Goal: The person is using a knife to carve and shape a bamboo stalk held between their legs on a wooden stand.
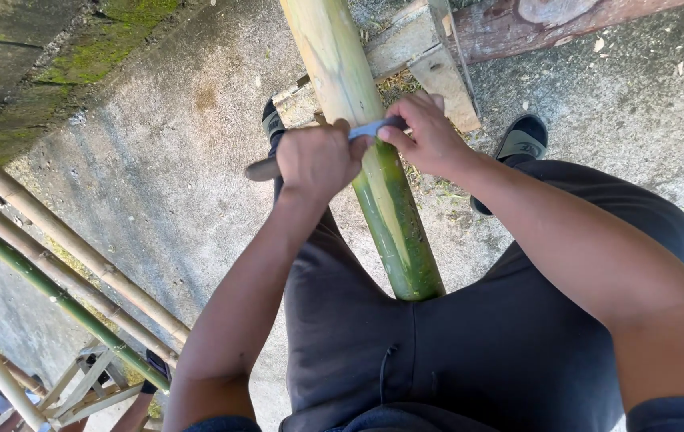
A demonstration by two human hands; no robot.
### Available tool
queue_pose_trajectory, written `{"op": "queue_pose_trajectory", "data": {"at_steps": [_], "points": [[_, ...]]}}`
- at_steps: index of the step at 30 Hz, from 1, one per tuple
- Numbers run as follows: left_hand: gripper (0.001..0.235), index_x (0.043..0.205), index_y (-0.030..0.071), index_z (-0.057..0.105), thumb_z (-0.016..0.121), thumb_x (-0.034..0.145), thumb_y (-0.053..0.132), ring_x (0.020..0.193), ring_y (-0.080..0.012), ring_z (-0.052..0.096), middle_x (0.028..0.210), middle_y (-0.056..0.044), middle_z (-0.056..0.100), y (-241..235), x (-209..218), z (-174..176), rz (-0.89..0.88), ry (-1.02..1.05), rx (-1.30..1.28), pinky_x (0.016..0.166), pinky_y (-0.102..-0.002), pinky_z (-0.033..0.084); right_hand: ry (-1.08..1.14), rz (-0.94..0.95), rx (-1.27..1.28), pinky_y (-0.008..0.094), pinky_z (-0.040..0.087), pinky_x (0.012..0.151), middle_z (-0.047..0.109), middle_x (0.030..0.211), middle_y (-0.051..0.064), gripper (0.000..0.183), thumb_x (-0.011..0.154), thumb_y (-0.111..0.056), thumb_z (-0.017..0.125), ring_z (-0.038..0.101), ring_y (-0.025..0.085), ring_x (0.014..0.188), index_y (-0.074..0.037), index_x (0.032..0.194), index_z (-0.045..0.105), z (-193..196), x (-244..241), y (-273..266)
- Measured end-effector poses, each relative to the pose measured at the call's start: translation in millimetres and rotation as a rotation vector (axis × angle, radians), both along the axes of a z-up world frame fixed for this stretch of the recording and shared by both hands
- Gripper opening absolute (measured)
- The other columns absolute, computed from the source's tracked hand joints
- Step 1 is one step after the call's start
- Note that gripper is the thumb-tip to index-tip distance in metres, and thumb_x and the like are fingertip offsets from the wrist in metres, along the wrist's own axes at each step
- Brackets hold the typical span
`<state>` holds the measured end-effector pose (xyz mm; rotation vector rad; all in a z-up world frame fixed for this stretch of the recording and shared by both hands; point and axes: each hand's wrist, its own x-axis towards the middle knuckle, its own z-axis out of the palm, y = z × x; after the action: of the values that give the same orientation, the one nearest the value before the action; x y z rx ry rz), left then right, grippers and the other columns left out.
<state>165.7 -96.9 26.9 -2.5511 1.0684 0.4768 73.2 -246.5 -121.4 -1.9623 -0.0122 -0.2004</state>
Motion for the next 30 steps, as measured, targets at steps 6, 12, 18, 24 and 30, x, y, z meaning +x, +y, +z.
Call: {"op": "queue_pose_trajectory", "data": {"at_steps": [6,12,18,24,30], "points": [[0.050,0.077,0.014,0.072,0.061,0.092,0.061,0.049,-0.0196,0.066,0.060,-0.004,0.066,-2.3,13.7,3.4,-0.003,-0.065,-0.037,0.043,-0.038,0.049,-0.024,-0.028,0.012,0.040,0.033,0.094,0.057,0.097,0.006,0.026,0.103,-0.030,0.069,0.050,0.024,0.099,-0.007,0.105,0.059,-1.0,15.1,1.6],[0.052,0.083,0.012,0.071,0.054,0.101,0.058,0.049,-0.0183,0.068,0.059,-0.004,0.067,-11.7,9.3,12.4,0.042,0.022,0.114,0.044,-0.037,0.050,0.018,-0.021,0.001,0.041,0.032,0.093,0.057,0.096,0.007,0.025,0.102,-0.030,0.069,0.051,0.022,0.097,-0.007,0.104,0.060,-0.7,10.5,3.3],[0.049,0.082,0.014,0.070,0.055,0.098,0.057,0.050,-0.0189,0.066,0.059,-0.004,0.065,5.8,-13.7,3.6,0.003,0.005,-0.017,0.046,-0.036,0.051,-0.042,0.022,-0.057,0.042,0.032,0.096,0.056,0.093,0.007,0.028,0.103,-0.032,0.070,0.050,0.024,0.097,-0.007,0.104,0.059,-6.1,-11.3,4.7],[0.049,0.080,0.014,0.070,0.055,0.100,0.056,0.046,-0.0165,0.064,0.057,-0.002,0.065,-3.9,10.2,-0.8,-0.051,-0.051,0.013,0.043,-0.035,0.048,0.035,-0.022,-0.015,0.041,0.033,0.092,0.056,0.097,0.008,0.030,0.104,-0.034,0.070,0.049,0.025,0.098,-0.006,0.102,0.059,-12.5,8.1,2.0],[0.056,0.081,0.013,0.071,0.053,0.101,0.061,0.048,-0.0166,0.065,0.058,-0.003,0.065,-7.4,6.1,8.7,0.046,0.023,0.104,0.043,-0.036,0.049,-0.050,-0.017,-0.064,0.043,0.033,0.095,0.056,0.096,0.009,0.029,0.104,-0.032,0.069,0.050,0.026,0.100,-0.005,0.104,0.058,-10.1,6.0,2.2]]}}
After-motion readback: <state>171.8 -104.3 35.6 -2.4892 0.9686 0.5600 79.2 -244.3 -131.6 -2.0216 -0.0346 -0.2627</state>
